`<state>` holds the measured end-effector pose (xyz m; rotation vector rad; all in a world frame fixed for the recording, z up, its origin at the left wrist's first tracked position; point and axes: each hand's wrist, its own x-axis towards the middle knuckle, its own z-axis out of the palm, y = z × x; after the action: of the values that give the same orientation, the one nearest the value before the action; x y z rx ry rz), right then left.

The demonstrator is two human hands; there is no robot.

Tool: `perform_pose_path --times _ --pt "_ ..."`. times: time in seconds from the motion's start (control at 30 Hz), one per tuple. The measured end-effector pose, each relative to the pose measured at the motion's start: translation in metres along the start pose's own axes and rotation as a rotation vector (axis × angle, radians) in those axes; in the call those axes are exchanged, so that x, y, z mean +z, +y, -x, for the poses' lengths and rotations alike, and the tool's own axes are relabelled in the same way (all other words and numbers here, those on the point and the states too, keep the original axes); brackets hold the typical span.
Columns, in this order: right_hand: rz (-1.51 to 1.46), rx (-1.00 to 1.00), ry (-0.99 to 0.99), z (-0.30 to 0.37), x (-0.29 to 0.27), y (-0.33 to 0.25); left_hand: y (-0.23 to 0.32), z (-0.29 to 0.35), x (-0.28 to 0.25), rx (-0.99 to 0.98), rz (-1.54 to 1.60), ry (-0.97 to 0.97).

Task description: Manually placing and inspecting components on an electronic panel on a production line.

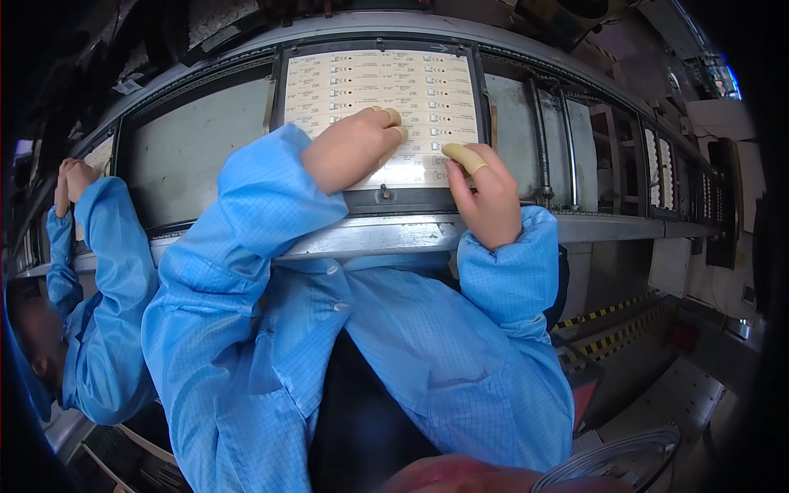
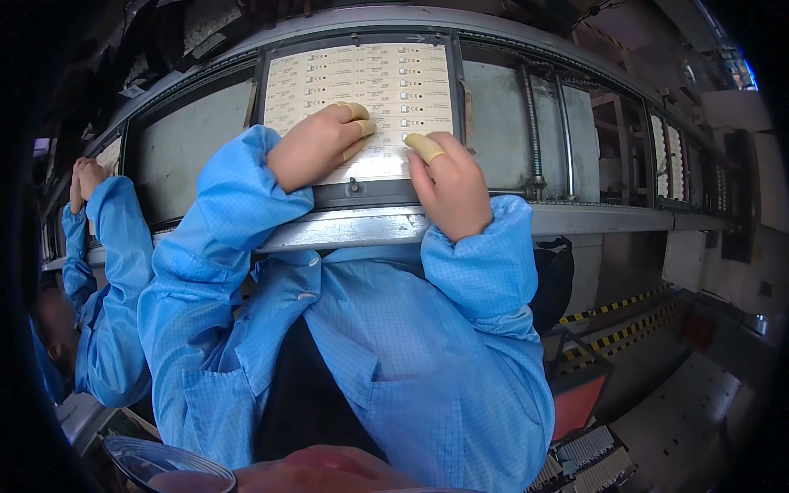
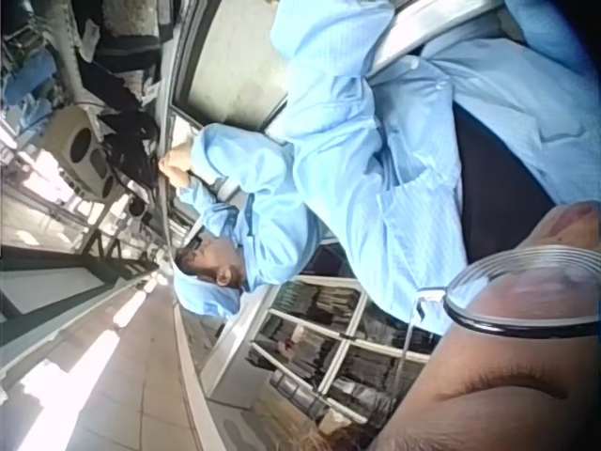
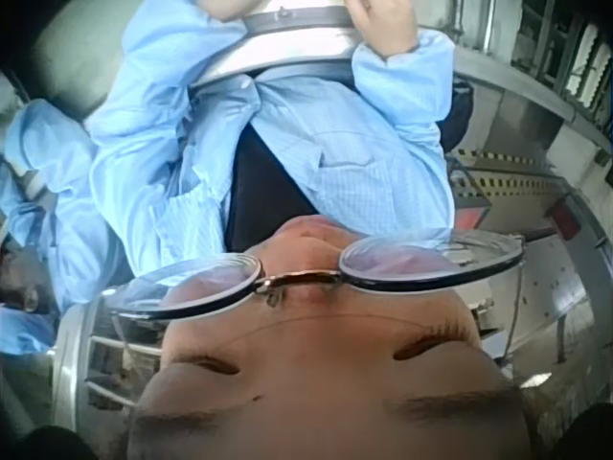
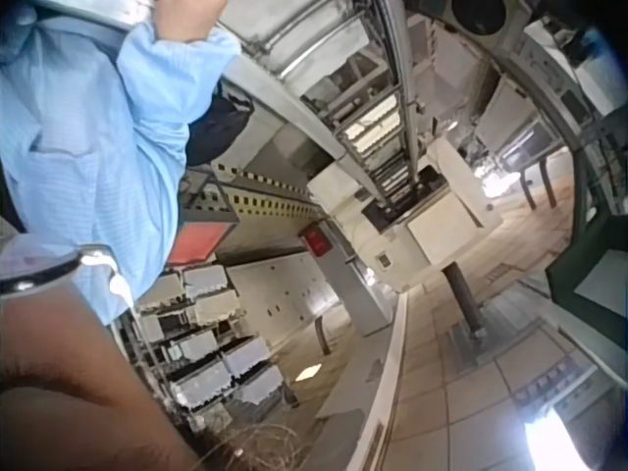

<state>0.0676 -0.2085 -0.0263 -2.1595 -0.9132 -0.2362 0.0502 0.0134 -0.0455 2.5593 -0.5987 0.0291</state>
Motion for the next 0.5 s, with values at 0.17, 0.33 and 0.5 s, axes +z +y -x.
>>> perform_pose_path --times 0.17,0.33,0.5 --pt "-0.025 0.046 -0.175 -0.014 0.008 -0.002 0.01 0.026 -0.029 0.04 0.077 0.126" --pt "0.036 -0.013 -0.297 -0.038 0.023 0.003 0.02 0.045 -0.048 -0.225 0.087 0.154" --pt "0.164 -0.055 -0.374 -0.042 0.047 0.002 0.021 0.051 -0.03 -0.377 0.222 0.172"
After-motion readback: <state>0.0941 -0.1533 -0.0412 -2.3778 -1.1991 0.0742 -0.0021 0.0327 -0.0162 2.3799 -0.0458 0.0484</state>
